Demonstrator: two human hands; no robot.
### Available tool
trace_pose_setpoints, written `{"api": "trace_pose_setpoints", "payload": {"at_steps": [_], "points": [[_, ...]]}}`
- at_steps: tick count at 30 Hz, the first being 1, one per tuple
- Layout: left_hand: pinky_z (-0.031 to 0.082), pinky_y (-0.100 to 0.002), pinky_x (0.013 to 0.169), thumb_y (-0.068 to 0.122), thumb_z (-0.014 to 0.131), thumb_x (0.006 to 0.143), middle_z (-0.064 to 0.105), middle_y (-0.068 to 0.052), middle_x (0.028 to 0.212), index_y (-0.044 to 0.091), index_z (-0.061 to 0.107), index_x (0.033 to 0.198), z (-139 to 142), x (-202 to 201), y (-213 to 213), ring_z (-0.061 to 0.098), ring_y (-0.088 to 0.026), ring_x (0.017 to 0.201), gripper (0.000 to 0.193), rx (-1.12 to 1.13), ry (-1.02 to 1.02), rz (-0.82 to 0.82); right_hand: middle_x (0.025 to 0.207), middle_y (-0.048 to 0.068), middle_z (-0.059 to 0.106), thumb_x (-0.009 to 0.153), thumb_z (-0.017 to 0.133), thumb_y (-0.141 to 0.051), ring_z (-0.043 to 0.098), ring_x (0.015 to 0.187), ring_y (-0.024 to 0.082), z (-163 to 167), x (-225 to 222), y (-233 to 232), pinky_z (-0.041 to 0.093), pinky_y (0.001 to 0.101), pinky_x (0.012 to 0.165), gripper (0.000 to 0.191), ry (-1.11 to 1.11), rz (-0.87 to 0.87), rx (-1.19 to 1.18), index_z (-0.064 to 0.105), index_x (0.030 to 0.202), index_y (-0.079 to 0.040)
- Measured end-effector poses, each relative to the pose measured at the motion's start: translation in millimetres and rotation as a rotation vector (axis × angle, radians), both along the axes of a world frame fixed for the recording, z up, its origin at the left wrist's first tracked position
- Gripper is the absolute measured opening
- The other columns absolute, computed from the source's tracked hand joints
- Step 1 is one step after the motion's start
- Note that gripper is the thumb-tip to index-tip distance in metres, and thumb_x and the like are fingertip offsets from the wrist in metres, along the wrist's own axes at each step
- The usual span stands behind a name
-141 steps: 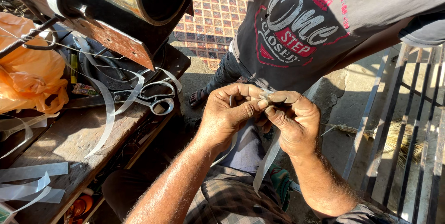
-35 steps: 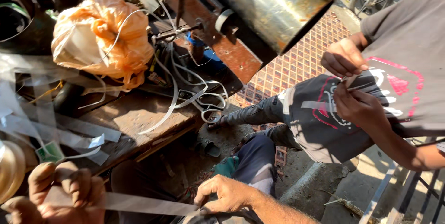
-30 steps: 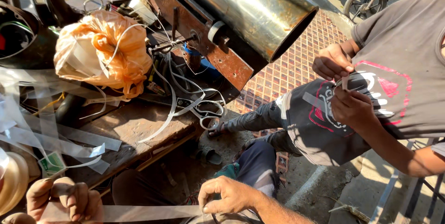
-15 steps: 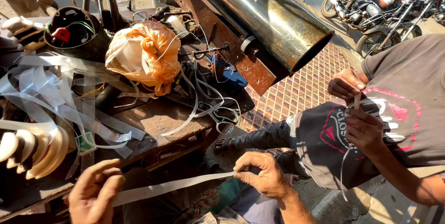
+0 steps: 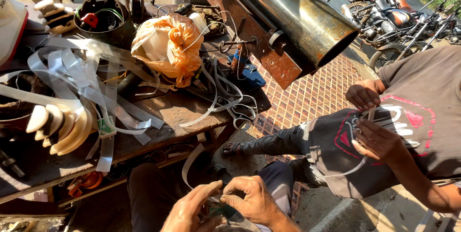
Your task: The person sits at an outdoor workshop bench and folds small translucent plastic strips one at a time, creasing each piece between their fingers and setting finished pieces with the pile of strips on the bench. A second person nearby occasionally handles a metal cylinder.
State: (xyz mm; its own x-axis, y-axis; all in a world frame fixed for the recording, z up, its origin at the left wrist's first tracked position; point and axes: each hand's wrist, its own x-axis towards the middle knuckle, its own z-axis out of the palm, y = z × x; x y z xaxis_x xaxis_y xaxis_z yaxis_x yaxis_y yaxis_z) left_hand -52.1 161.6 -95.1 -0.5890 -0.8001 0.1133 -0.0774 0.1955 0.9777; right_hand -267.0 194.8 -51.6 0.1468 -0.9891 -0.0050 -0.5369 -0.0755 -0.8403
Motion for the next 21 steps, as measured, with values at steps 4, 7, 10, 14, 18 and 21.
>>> {"api": "trace_pose_setpoints", "payload": {"at_steps": [4, 7, 10, 14, 18, 21], "points": [[0.060, -0.034, 0.069, 0.011, 0.085, 0.077, 0.077, -0.011, 0.094, 0.005, 0.069, 0.122, -11.2, 6.6, 6.6, 0.076, -0.021, 0.081, 0.048, 0.035, 0.063, -0.037, 0.082, 0.008, 0.077, 0.084, 0.084, -0.013, 0.076, 0.075, 0.019, -5.3, 12.1, 3.1, 0.058, 0.0309, 0.068, 0.014, -0.027, 0.106, 0.013, 0.075, 0.087, -0.003], [0.055, -0.034, 0.066, 0.008, 0.084, 0.071, 0.073, -0.015, 0.091, 0.003, 0.069, 0.117, -35.8, 13.5, 12.5, 0.070, -0.027, 0.081, 0.049, -0.145, -0.072, 0.052, 0.087, 0.008, 0.076, 0.078, 0.088, -0.018, 0.074, 0.080, 0.019, -25.4, 5.4, -1.0, 0.058, 0.0313, 0.073, 0.028, 0.025, 0.250, -0.016, 0.074, 0.098, -0.003], [0.056, -0.033, 0.067, 0.012, 0.083, 0.079, 0.072, -0.012, 0.084, 0.001, 0.070, 0.115, -66.8, 25.4, 17.6, 0.069, -0.020, 0.074, 0.040, 0.095, -0.044, 0.050, 0.092, 0.006, 0.078, 0.076, 0.090, -0.023, 0.074, 0.085, 0.014, -60.7, -23.7, -25.5, 0.059, 0.0307, 0.078, 0.045, 0.134, 0.182, 0.120, 0.073, 0.113, -0.005], [0.056, -0.028, 0.070, 0.018, 0.076, 0.090, 0.074, -0.003, 0.090, 0.002, 0.071, 0.117, -100.4, 41.0, 29.6, 0.066, -0.010, 0.079, 0.032, 0.493, 0.122, 0.076, 0.112, 0.019, 0.075, 0.083, 0.081, -0.044, 0.073, 0.103, 0.028, -111.3, -80.1, -75.4, 0.056, 0.0382, 0.088, 0.054, 0.510, -0.225, 0.192, 0.074, 0.119, -0.004], [0.051, -0.024, 0.067, 0.018, 0.073, 0.094, 0.070, -0.001, 0.089, 0.000, 0.069, 0.120, -118.4, 47.6, 36.6, 0.059, -0.006, 0.077, 0.032, 0.634, 0.331, 0.136, 0.114, 0.012, 0.078, 0.080, 0.074, -0.054, 0.075, 0.110, 0.027, -144.8, -104.0, -101.4, 0.057, 0.0391, 0.095, 0.057, 0.535, -0.258, 0.410, 0.077, 0.119, -0.014], [0.047, -0.022, 0.063, 0.019, 0.068, 0.098, 0.069, -0.002, 0.085, 0.001, 0.069, 0.122, -115.8, 54.3, 39.1, 0.058, -0.006, 0.074, 0.031, 0.632, 0.313, 0.151, 0.120, 0.013, 0.074, 0.081, 0.075, -0.055, 0.069, 0.113, 0.034, -165.2, -102.3, -103.0, 0.055, 0.0443, 0.094, 0.060, 0.789, -0.168, 0.338, 0.074, 0.123, -0.013]]}}
